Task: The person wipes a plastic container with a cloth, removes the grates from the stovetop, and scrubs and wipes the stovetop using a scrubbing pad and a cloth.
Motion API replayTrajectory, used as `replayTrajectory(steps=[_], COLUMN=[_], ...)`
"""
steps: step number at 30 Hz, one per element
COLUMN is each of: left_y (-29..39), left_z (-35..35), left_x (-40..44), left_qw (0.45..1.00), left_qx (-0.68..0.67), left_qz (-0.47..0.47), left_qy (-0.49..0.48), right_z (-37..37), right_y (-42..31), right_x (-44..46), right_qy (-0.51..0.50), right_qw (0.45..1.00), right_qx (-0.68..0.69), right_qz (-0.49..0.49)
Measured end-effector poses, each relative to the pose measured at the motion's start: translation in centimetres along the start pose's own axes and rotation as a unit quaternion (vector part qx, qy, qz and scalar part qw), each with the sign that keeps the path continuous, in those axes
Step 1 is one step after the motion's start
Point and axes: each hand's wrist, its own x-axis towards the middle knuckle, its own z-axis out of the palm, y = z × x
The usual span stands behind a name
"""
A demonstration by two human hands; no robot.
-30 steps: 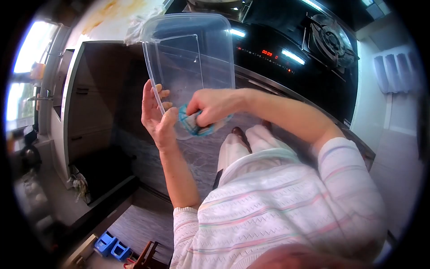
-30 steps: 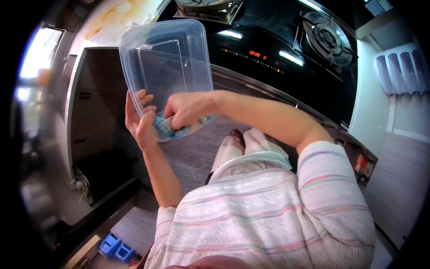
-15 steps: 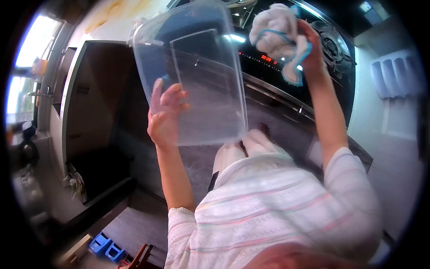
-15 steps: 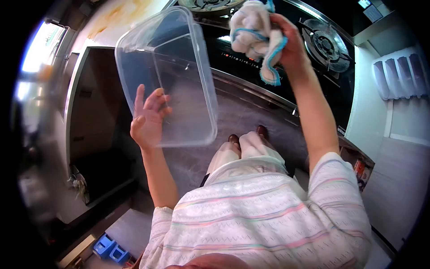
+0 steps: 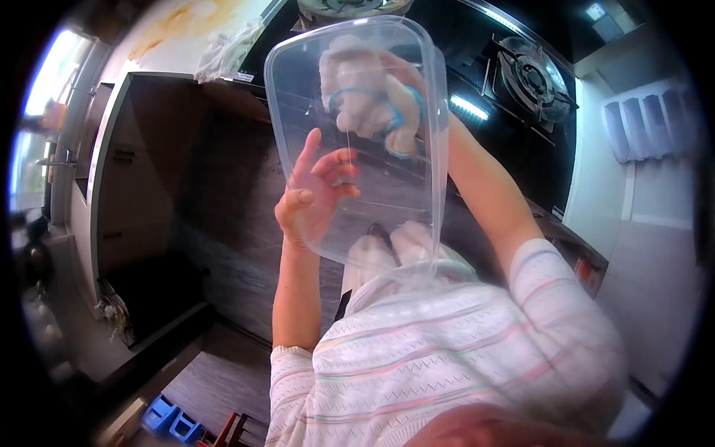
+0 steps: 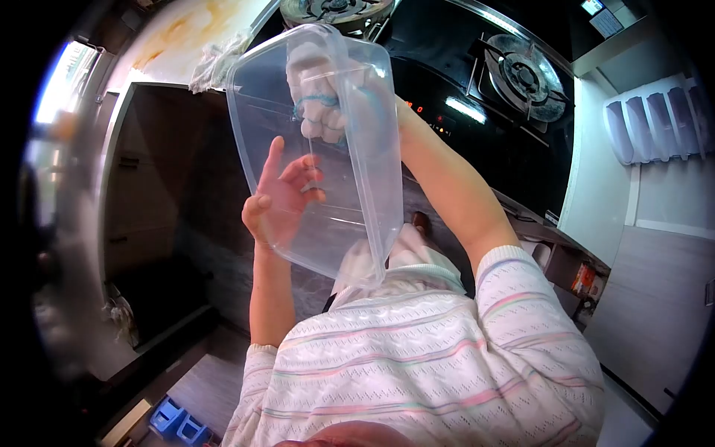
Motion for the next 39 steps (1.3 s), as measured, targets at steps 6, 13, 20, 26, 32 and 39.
replayTrajectory(steps=[6,13,20,26,32,39], left_y=[-0.9,-0.9,-0.4,2.3,3.4,3.4], left_z=[-0.2,1.2,3.3,10.6,22.2,38.9], left_x=[0.2,2.6,5.2,10.9,19.6,31.5], left_qw=[0.999,0.999,0.995,0.983,0.952,0.884], left_qx=[-0.036,0.046,0.085,0.161,0.246,0.416], left_qz=[-0.011,-0.011,0.017,0.023,0.095,0.143], left_qy=[0.001,-0.017,-0.055,-0.083,-0.157,-0.159], right_z=[-1.8,-0.4,-4.1,-5.7,-8.9,-12.6], right_y=[1.6,3.0,-5.9,-17.0,-20.1,-16.0], right_x=[0.8,-1.9,-11.6,-22.0,-30.3,-37.6], right_qy=[0.018,0.282,0.316,0.461,0.524,0.432], right_qw=[0.993,0.921,0.883,0.858,0.765,0.825], right_qx=[0.088,-0.063,-0.226,-0.206,-0.371,-0.335], right_qz=[0.073,0.261,0.261,0.092,0.052,0.143])
